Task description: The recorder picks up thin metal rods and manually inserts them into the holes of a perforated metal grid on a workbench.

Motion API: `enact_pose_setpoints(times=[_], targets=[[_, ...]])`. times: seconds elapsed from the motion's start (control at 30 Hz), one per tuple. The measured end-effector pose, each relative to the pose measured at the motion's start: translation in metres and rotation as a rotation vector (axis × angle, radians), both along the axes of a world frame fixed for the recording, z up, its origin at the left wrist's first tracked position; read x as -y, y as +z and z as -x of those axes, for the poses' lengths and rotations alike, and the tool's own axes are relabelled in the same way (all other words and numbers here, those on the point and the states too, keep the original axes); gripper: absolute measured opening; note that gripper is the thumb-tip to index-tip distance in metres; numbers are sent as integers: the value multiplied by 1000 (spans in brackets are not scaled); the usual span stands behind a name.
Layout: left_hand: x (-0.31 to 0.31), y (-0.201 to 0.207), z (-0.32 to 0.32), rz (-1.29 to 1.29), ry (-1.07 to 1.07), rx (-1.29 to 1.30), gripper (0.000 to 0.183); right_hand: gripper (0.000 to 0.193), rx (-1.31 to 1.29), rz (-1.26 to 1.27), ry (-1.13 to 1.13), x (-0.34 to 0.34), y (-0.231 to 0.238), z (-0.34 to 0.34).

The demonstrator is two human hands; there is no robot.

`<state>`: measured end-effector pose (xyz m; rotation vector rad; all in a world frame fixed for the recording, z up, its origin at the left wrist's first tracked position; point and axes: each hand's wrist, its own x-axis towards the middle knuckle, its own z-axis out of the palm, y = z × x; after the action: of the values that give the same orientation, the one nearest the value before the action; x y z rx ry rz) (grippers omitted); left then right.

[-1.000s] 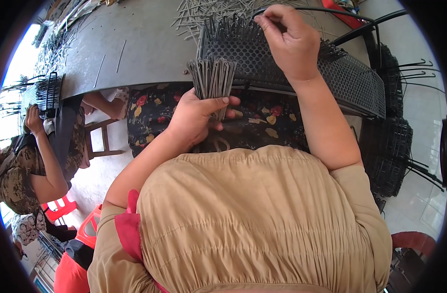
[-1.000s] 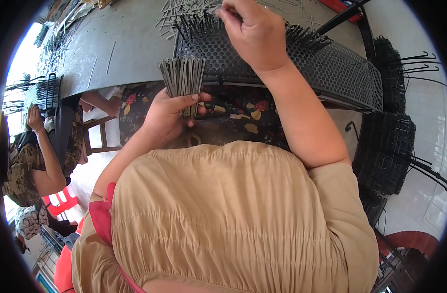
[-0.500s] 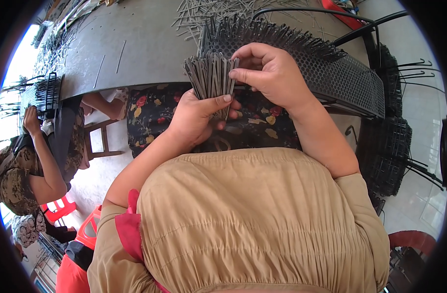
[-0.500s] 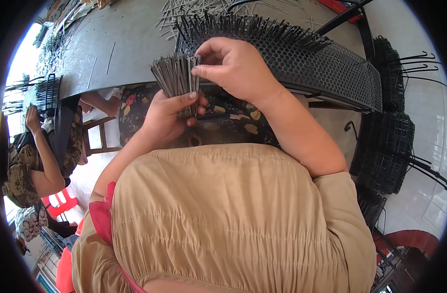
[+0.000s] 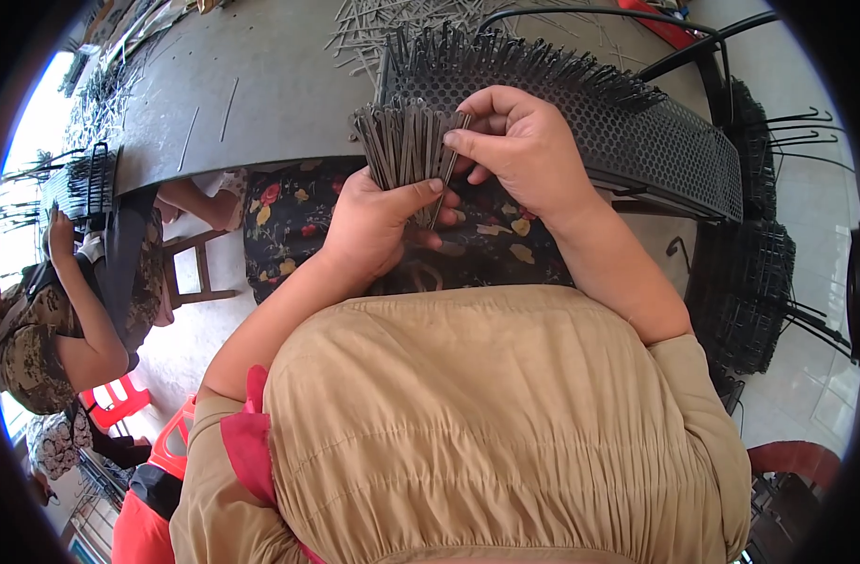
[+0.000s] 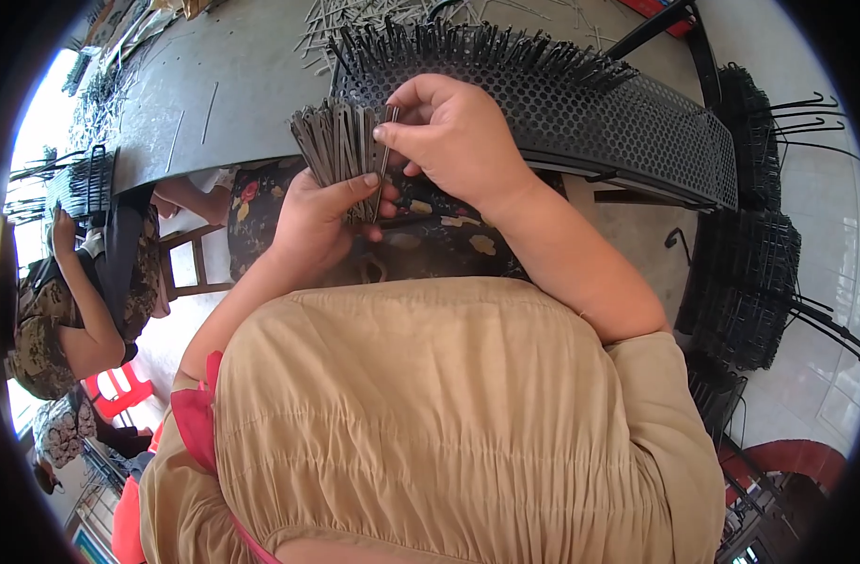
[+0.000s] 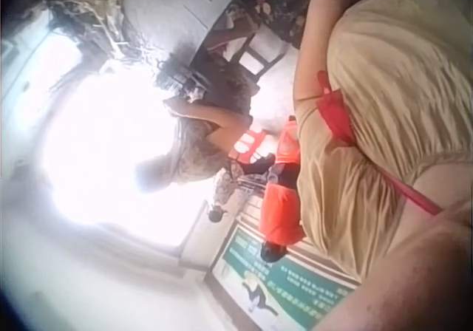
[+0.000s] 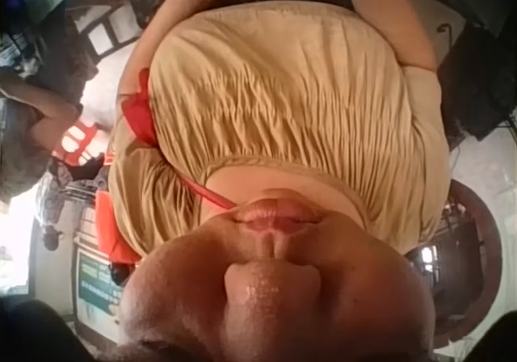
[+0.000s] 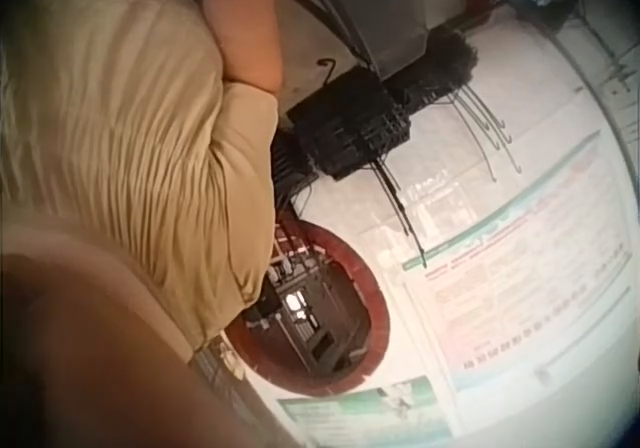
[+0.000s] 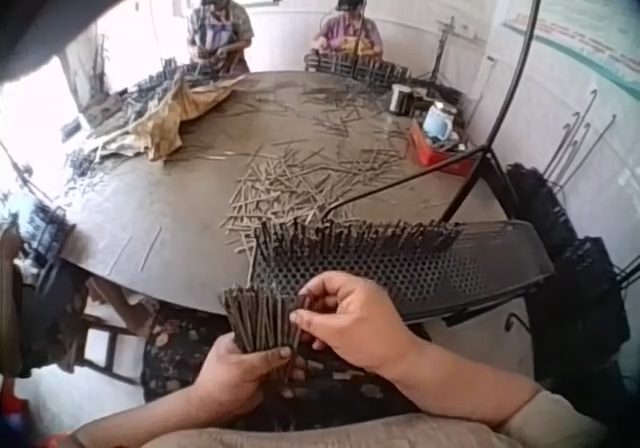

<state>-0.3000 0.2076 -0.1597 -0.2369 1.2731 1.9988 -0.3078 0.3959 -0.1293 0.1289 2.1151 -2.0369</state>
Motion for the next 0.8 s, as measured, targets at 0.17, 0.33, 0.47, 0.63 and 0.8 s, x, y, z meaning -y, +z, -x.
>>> enact_pose_setpoints(times=[0.17, 0.33, 0.47, 0.63, 0.8], targets=[[-5, 3, -1, 84, 27, -50, 22, 22, -102, 22, -75, 3, -7, -3], [-3, 2, -2, 74, 23, -45, 22, 21, -94, 81, -88, -8, -5, -3], [-1, -1, -1, 107, 24, -31, 19, 19, -161, 166, -127, -31, 0, 10], [-2, -4, 1, 152, -8, 31, 16, 13, -695, -73, -409, -72, -4, 37], [-3, -4, 1, 171, -18, 37, 15, 13, -807, -56, -438, -73, -12, 40]])
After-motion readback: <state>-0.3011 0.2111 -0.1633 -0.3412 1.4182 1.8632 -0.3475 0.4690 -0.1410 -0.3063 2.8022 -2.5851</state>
